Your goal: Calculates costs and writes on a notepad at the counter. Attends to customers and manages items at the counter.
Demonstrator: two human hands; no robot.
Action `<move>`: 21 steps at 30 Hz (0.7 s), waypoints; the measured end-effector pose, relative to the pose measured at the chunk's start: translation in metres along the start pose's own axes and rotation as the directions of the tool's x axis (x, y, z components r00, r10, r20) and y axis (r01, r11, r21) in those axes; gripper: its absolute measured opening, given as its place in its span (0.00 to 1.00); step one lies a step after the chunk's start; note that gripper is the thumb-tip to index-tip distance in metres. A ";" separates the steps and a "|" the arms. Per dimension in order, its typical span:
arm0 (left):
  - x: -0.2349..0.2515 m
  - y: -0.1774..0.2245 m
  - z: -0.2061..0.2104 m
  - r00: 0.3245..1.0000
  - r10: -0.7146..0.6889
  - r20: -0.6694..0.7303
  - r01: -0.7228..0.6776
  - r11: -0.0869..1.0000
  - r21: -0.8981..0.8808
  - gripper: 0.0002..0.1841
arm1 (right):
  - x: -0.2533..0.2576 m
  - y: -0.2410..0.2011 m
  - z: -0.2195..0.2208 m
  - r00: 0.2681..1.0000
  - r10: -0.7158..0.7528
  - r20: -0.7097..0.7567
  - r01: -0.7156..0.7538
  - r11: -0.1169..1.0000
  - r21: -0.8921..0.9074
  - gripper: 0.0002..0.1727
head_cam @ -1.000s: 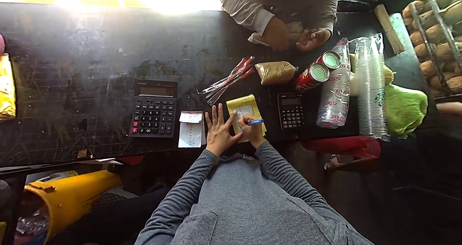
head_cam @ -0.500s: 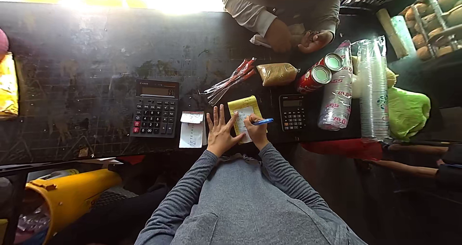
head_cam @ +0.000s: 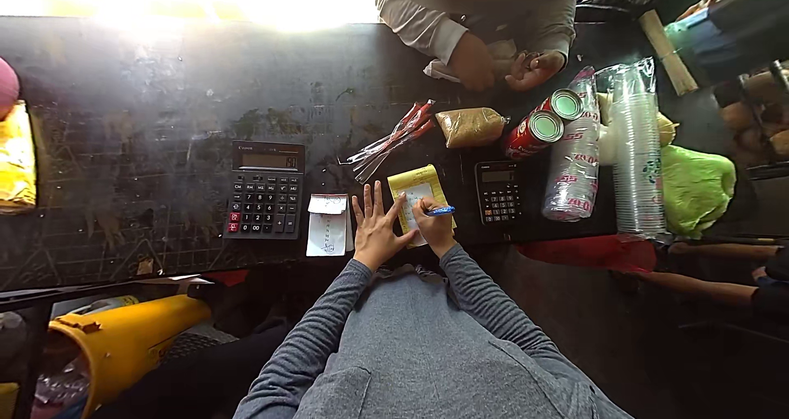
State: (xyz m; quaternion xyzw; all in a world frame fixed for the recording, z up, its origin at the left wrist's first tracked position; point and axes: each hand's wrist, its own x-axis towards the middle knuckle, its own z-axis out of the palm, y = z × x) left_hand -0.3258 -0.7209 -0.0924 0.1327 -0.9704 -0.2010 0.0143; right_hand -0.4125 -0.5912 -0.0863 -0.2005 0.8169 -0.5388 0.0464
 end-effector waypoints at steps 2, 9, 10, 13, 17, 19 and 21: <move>-0.001 0.000 0.001 1.000 -0.003 0.005 0.003 1.000 0.005 0.47 | -0.002 0.001 -0.001 1.000 -0.007 0.000 0.007 1.000 -0.021 0.18; 0.000 0.000 0.002 1.000 0.006 -0.017 -0.006 1.000 0.011 0.47 | -0.001 0.000 -0.002 0.999 -0.022 -0.028 0.020 0.998 -0.058 0.18; 0.000 0.000 0.002 1.000 0.007 -0.023 -0.007 1.000 0.011 0.46 | 0.000 0.000 -0.002 0.999 -0.024 -0.026 0.023 0.998 -0.059 0.17; 0.000 -0.001 0.002 0.999 0.008 -0.031 -0.008 1.000 -0.005 0.46 | 0.001 0.002 -0.002 0.999 -0.015 -0.044 0.016 1.000 0.026 0.17; 0.001 0.011 -0.020 0.996 -0.023 0.088 0.020 0.999 0.035 0.45 | 0.001 0.000 -0.004 0.997 0.010 -0.078 0.000 0.992 0.129 0.18; 0.001 0.008 -0.013 1.000 -0.006 0.031 0.005 1.000 0.029 0.46 | 0.005 -0.004 -0.009 0.993 0.032 -0.112 -0.008 0.980 0.201 0.19; 0.001 0.002 -0.001 1.000 0.004 -0.031 -0.004 1.000 0.000 0.46 | 0.008 -0.004 -0.012 0.992 0.032 -0.123 0.000 0.968 0.252 0.20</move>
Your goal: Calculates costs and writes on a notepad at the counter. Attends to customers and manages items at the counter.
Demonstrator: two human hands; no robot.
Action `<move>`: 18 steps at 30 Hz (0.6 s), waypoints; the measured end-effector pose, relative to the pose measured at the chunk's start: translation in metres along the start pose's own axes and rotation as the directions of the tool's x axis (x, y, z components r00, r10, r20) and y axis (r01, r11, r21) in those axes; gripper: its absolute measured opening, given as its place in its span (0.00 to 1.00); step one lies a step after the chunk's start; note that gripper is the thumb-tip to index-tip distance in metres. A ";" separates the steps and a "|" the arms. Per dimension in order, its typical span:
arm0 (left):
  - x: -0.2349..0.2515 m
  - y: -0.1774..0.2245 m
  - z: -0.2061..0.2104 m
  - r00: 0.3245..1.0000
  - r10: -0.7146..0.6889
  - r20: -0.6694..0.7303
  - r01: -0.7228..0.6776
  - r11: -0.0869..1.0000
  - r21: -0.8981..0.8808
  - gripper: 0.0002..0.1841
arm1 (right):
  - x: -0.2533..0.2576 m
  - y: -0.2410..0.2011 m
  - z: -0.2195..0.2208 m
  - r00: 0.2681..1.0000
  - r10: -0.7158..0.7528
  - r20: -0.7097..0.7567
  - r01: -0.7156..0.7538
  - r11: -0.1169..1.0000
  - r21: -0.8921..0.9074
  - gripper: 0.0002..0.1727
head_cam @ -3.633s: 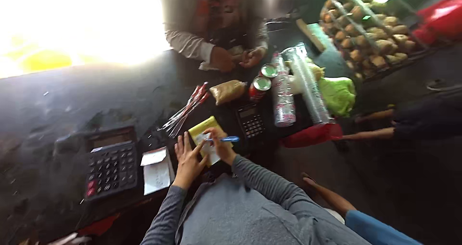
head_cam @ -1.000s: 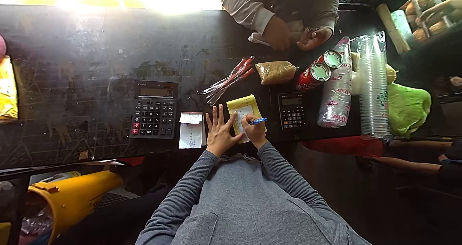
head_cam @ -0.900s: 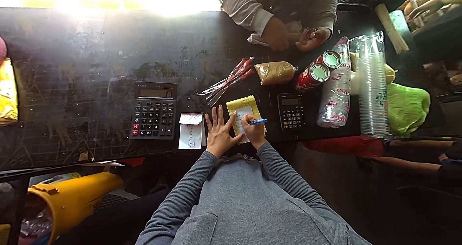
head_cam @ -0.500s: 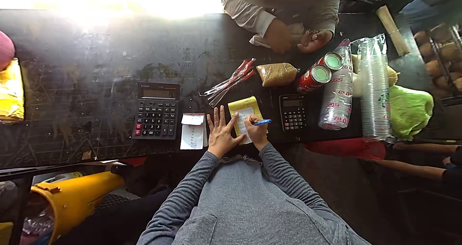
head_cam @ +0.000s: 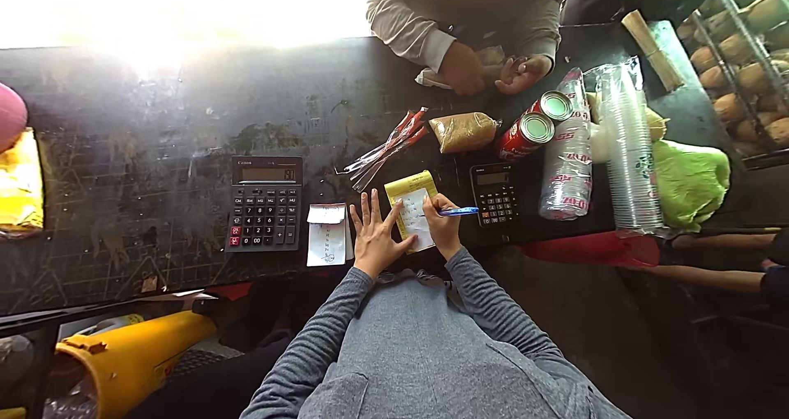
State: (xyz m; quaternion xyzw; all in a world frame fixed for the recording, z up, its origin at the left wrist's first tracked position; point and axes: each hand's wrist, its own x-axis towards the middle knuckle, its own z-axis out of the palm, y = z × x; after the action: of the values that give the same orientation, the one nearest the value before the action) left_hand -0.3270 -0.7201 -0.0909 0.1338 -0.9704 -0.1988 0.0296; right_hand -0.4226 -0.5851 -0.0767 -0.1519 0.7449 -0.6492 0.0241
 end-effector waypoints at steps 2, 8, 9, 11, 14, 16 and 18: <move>-0.001 -0.002 0.003 1.000 -0.001 -0.016 0.000 1.000 -0.002 0.46 | 0.000 0.004 -0.001 1.000 0.010 0.012 -0.010 0.999 -0.033 0.22; -0.001 -0.001 0.004 1.000 -0.004 -0.024 0.003 1.000 -0.014 0.46 | -0.002 0.010 0.001 0.997 -0.008 0.072 0.028 0.963 -0.268 0.18; 0.000 -0.001 0.003 1.000 -0.002 -0.026 0.002 1.000 -0.014 0.46 | -0.002 0.010 0.001 0.997 -0.017 0.079 0.038 0.959 -0.282 0.17; 0.001 0.000 0.003 1.000 0.000 -0.021 0.000 1.000 -0.014 0.46 | -0.002 0.011 0.000 0.997 -0.029 0.078 0.051 0.953 -0.297 0.17; 0.001 0.001 0.004 1.000 0.002 -0.017 -0.003 1.000 -0.011 0.46 | -0.001 0.013 -0.001 0.997 -0.032 0.076 0.053 0.954 -0.294 0.18; 0.001 0.001 0.004 1.000 0.001 -0.018 -0.001 1.000 -0.011 0.46 | -0.001 0.012 -0.001 0.998 -0.019 0.065 0.037 0.957 -0.287 0.18; -0.001 -0.003 0.005 0.998 0.010 -0.059 -0.011 1.000 -0.013 0.45 | -0.002 0.010 0.003 0.998 0.003 0.065 0.015 0.961 -0.276 0.15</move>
State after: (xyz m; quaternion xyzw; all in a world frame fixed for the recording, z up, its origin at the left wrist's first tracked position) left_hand -0.3259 -0.7205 -0.0961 0.1341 -0.9684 -0.2012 0.0602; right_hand -0.4221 -0.5861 -0.0868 -0.1771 0.8266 -0.5336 0.0247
